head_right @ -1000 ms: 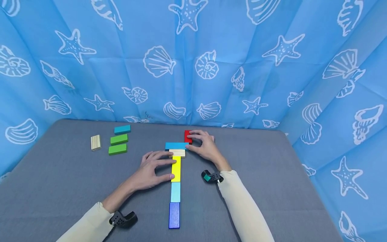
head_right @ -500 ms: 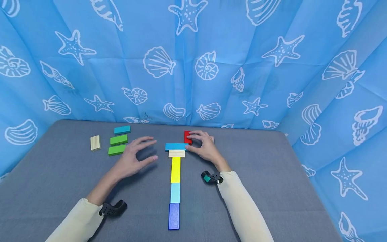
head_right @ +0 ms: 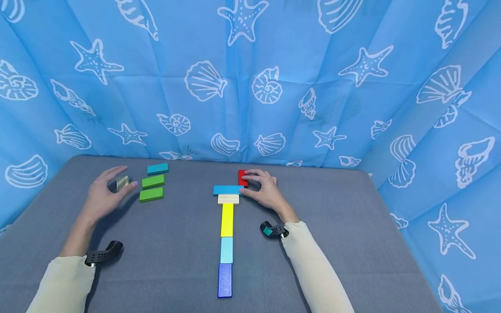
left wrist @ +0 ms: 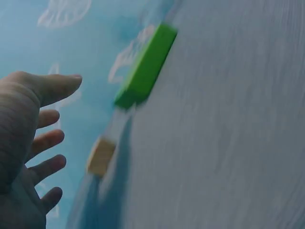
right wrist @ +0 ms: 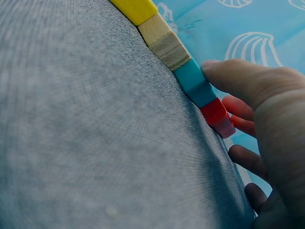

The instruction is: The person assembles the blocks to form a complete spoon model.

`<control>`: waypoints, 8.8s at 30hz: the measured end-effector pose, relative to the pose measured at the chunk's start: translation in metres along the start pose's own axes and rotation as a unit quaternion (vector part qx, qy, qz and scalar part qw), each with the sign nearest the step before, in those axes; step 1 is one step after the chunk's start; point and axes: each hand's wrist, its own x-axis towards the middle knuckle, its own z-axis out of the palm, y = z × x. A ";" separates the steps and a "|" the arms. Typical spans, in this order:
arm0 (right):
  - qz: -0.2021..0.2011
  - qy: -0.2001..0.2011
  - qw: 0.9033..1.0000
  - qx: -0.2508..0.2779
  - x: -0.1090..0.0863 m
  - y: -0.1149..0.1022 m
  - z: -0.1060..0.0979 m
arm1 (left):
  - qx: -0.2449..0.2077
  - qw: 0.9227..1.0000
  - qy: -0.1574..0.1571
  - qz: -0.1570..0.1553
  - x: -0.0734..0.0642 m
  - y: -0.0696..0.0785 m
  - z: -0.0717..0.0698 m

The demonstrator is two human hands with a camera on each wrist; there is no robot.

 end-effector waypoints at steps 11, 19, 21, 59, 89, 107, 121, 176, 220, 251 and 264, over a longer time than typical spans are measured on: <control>0.000 -0.001 1.000 0.003 0.000 0.001 0.000 | -0.026 0.998 -0.008 -0.061 -0.009 -0.040 -0.012; 0.007 -0.005 1.000 0.000 0.000 0.000 0.000 | -0.026 0.998 -0.021 -0.059 -0.011 -0.043 -0.014; 0.006 -0.005 1.000 0.000 -0.001 0.000 0.000 | -0.022 0.997 -0.027 -0.064 -0.011 -0.042 -0.013; 0.004 -0.002 1.000 0.000 0.001 0.000 0.000 | -0.001 0.997 -0.028 -0.070 -0.010 -0.046 -0.008; -0.002 0.003 1.000 0.000 -0.001 0.002 0.001 | -0.081 0.996 0.034 -0.034 -0.008 -0.029 -0.004; -0.001 0.003 1.000 0.004 0.000 0.002 0.001 | -0.150 0.986 -0.054 0.055 0.003 0.034 0.036; -0.004 0.006 1.000 0.000 0.000 0.002 0.001 | -0.154 0.979 -0.104 0.084 0.001 0.059 0.060; -0.012 0.012 1.000 0.008 -0.001 0.003 0.001 | -0.081 0.974 -0.212 0.014 0.060 0.098 0.137; -0.012 0.013 1.000 0.001 -0.001 0.004 0.002 | -0.113 0.988 -0.093 0.056 0.015 0.061 0.072; -0.020 0.014 1.000 0.014 -0.003 0.000 0.000 | -0.036 0.999 0.007 -0.004 -0.014 -0.008 0.034; -0.009 0.008 1.000 0.013 -0.002 0.001 0.000 | -0.025 1.000 -0.003 -0.016 -0.016 -0.008 0.031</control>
